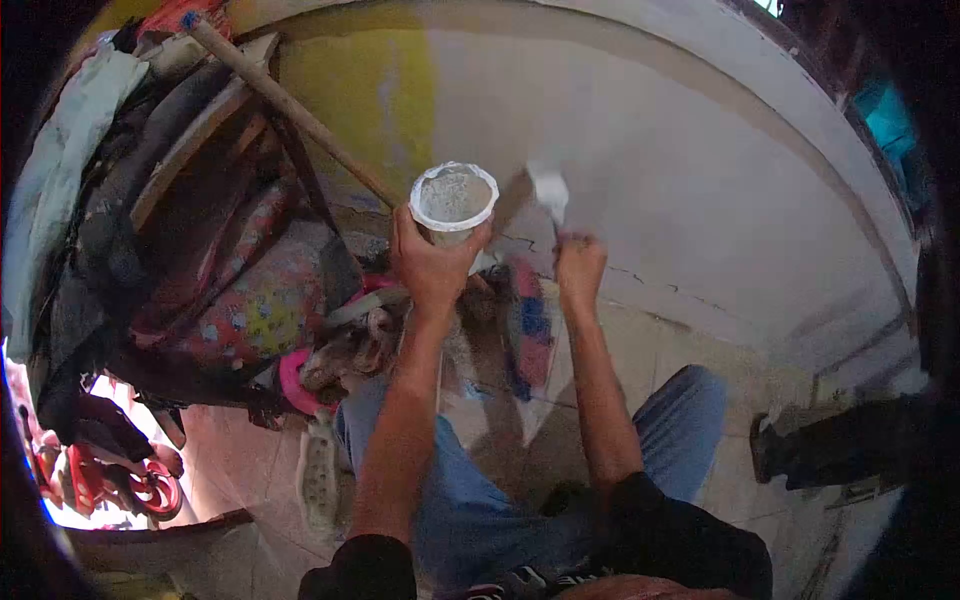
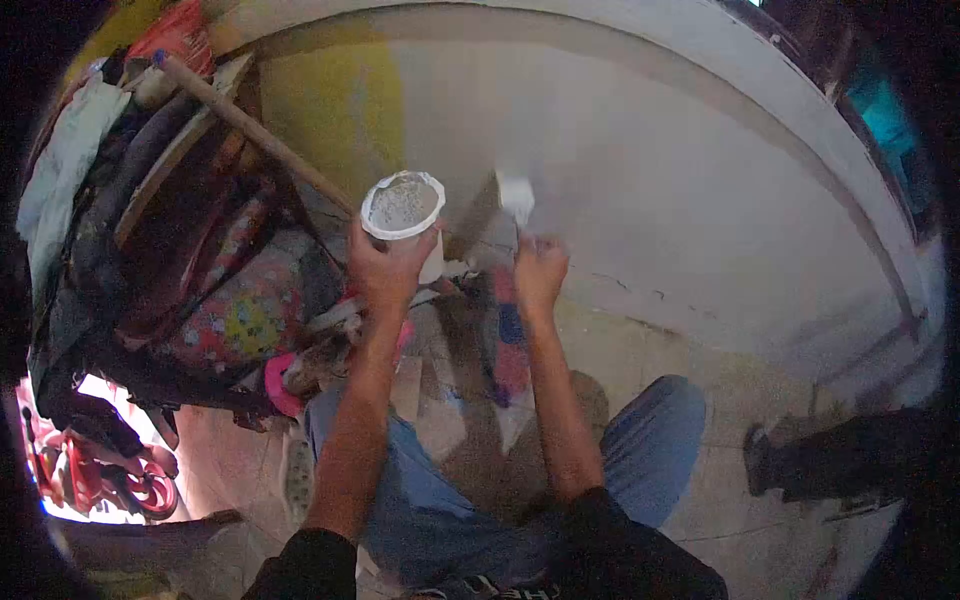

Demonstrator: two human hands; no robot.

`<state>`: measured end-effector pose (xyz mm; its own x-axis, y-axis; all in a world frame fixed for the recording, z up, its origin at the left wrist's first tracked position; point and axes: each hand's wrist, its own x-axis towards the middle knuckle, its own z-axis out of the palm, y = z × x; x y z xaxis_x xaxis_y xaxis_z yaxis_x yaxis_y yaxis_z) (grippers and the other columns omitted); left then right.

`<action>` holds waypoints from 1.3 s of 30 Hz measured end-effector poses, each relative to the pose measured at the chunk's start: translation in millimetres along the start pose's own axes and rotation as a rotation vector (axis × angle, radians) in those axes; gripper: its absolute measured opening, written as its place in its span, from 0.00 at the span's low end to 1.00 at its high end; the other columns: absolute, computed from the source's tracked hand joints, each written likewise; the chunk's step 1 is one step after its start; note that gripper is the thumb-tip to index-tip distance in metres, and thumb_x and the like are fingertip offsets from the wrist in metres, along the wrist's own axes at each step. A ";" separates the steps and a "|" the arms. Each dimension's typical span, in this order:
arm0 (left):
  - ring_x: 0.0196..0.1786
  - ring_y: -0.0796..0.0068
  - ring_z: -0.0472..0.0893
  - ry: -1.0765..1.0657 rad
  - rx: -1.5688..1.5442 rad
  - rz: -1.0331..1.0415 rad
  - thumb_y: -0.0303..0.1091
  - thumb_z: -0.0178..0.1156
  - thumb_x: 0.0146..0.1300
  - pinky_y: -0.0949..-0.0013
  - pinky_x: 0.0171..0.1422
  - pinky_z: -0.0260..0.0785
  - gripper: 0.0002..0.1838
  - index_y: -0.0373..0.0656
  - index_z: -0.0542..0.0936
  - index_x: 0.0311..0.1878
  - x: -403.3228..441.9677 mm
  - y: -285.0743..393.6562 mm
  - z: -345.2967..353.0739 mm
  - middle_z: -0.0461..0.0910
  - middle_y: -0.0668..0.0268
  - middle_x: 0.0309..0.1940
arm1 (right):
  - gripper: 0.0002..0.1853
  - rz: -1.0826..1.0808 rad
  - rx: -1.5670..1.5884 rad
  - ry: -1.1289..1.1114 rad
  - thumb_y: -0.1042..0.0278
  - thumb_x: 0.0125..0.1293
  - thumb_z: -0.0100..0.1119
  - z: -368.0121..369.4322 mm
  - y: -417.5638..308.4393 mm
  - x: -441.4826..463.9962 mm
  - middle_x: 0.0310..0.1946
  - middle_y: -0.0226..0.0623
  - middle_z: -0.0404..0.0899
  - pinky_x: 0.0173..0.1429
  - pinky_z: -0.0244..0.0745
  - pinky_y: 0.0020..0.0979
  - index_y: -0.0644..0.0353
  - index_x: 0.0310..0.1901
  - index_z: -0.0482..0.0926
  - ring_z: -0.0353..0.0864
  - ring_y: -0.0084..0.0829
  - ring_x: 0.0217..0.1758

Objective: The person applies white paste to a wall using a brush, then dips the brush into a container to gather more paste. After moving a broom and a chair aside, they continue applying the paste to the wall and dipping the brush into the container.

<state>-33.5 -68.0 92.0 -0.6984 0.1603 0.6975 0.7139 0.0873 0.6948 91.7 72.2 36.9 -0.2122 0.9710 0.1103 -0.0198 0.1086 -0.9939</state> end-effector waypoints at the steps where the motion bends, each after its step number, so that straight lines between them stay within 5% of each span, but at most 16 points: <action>1: 0.47 0.51 0.81 0.000 0.000 0.001 0.48 0.81 0.35 0.54 0.51 0.72 0.41 0.37 0.75 0.50 -2.4 1.5 0.4 0.79 0.53 0.44 | 0.15 -0.044 0.008 0.024 0.64 0.67 0.62 -1.4 -33.8 -4.7 0.28 0.41 0.79 0.38 0.72 0.34 0.73 0.40 0.78 0.78 0.29 0.30; 7: 0.49 0.50 0.80 0.020 -0.078 0.047 0.46 0.82 0.35 0.53 0.54 0.71 0.41 0.37 0.75 0.52 -5.9 0.4 0.7 0.79 0.53 0.45 | 0.16 -0.302 0.104 0.127 0.63 0.70 0.58 7.8 -117.2 -13.9 0.28 0.39 0.77 0.37 0.72 0.33 0.73 0.44 0.76 0.76 0.29 0.30; 10: 0.51 0.50 0.79 -0.019 -0.074 0.053 0.46 0.82 0.34 0.52 0.55 0.70 0.41 0.37 0.74 0.52 -3.7 8.3 -7.1 0.79 0.52 0.46 | 0.16 -0.173 -0.082 0.143 0.63 0.69 0.58 18.6 -37.0 16.4 0.28 0.42 0.78 0.40 0.73 0.37 0.73 0.42 0.77 0.77 0.33 0.31; 12: 0.51 0.50 0.79 -0.051 -0.077 -0.008 0.45 0.82 0.34 0.52 0.55 0.70 0.42 0.37 0.74 0.52 -4.5 12.3 -11.1 0.78 0.52 0.46 | 0.17 -0.325 -0.177 0.142 0.64 0.65 0.63 22.1 49.9 20.1 0.18 0.34 0.74 0.24 0.66 0.40 0.69 0.26 0.75 0.71 0.30 0.19; 14: 0.50 0.50 0.79 -0.058 -0.116 -0.008 0.45 0.82 0.34 0.53 0.54 0.70 0.42 0.36 0.74 0.52 -4.5 3.5 -5.8 0.78 0.52 0.46 | 0.18 -0.201 -0.232 0.310 0.65 0.60 0.63 26.1 139.1 15.4 0.16 0.36 0.73 0.28 0.67 0.43 0.71 0.22 0.73 0.70 0.32 0.20; 16: 0.50 0.50 0.79 -0.064 -0.145 -0.015 0.45 0.82 0.33 0.53 0.54 0.71 0.42 0.36 0.74 0.52 -3.8 1.0 -8.6 0.78 0.52 0.46 | 0.15 0.116 -0.361 0.138 0.66 0.58 0.62 13.1 158.5 0.6 0.23 0.55 0.78 0.37 0.70 0.46 0.75 0.27 0.76 0.79 0.44 0.29; 17: 0.50 0.50 0.79 -0.066 -0.105 -0.001 0.45 0.82 0.33 0.53 0.54 0.71 0.42 0.36 0.74 0.52 -1.4 3.3 -10.5 0.78 0.53 0.46 | 0.15 0.113 -0.363 0.136 0.66 0.58 0.62 14.2 162.9 5.0 0.23 0.55 0.78 0.37 0.70 0.46 0.75 0.27 0.76 0.79 0.44 0.29; 19: 0.50 0.51 0.79 -0.078 -0.067 0.001 0.44 0.82 0.32 0.54 0.54 0.71 0.42 0.36 0.74 0.52 -0.4 8.2 -15.1 0.78 0.53 0.46 | 0.13 0.151 -0.506 0.135 0.70 0.58 0.58 12.9 155.5 1.3 0.21 0.49 0.77 0.33 0.69 0.47 0.73 0.22 0.74 0.77 0.40 0.26; 21: 0.50 0.51 0.79 -0.087 -0.089 0.020 0.44 0.83 0.32 0.54 0.54 0.71 0.42 0.36 0.74 0.52 2.4 10.9 -19.3 0.78 0.53 0.46 | 0.10 0.041 -0.214 0.133 0.74 0.58 0.54 10.4 109.7 1.1 0.21 0.40 0.75 0.33 0.68 0.47 0.70 0.22 0.74 0.74 0.38 0.24; 23: 0.50 0.51 0.79 -0.098 -0.102 0.021 0.44 0.83 0.33 0.54 0.54 0.71 0.42 0.36 0.74 0.52 3.3 1.5 -16.8 0.77 0.52 0.47 | 0.11 0.020 0.088 0.190 0.68 0.63 0.62 7.1 56.0 15.2 0.18 0.33 0.73 0.21 0.61 0.33 0.65 0.26 0.78 0.66 0.23 0.17; 27: 0.52 0.51 0.78 -0.121 -0.082 0.030 0.45 0.82 0.35 0.53 0.55 0.71 0.42 0.36 0.74 0.54 3.6 2.1 -17.0 0.77 0.52 0.47 | 0.13 -0.066 0.243 0.124 0.63 0.67 0.63 -12.4 -99.0 -34.4 0.20 0.30 0.74 0.20 0.58 0.24 0.67 0.36 0.76 0.67 0.19 0.18; 31: 0.52 0.51 0.78 -0.125 -0.055 0.051 0.45 0.82 0.35 0.52 0.56 0.71 0.42 0.37 0.74 0.54 8.1 -3.9 -15.8 0.77 0.51 0.48 | 0.15 -0.215 0.292 0.123 0.61 0.69 0.63 -9.2 -111.0 -30.4 0.21 0.29 0.73 0.18 0.58 0.23 0.68 0.40 0.75 0.67 0.18 0.18; 37: 0.51 0.49 0.79 -0.203 -0.016 -0.032 0.44 0.82 0.36 0.52 0.56 0.71 0.42 0.37 0.74 0.55 16.6 -8.5 -19.9 0.78 0.52 0.48 | 0.09 0.102 -0.022 0.219 0.68 0.67 0.62 12.1 70.9 3.5 0.20 0.32 0.74 0.18 0.57 0.26 0.63 0.34 0.75 0.68 0.21 0.17; 39: 0.51 0.49 0.79 -0.185 -0.066 0.087 0.43 0.82 0.35 0.52 0.56 0.71 0.41 0.37 0.74 0.54 16.5 -11.9 -17.7 0.79 0.52 0.47 | 0.08 0.219 -0.046 0.221 0.69 0.67 0.60 5.7 136.6 -0.7 0.19 0.32 0.73 0.19 0.58 0.27 0.63 0.32 0.75 0.68 0.21 0.17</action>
<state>-54.4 -83.8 98.4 -0.6085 0.3432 0.7155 0.7621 0.0015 0.6475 83.7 85.1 -99.0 0.0106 0.9946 -0.1029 0.0483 -0.1033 -0.9935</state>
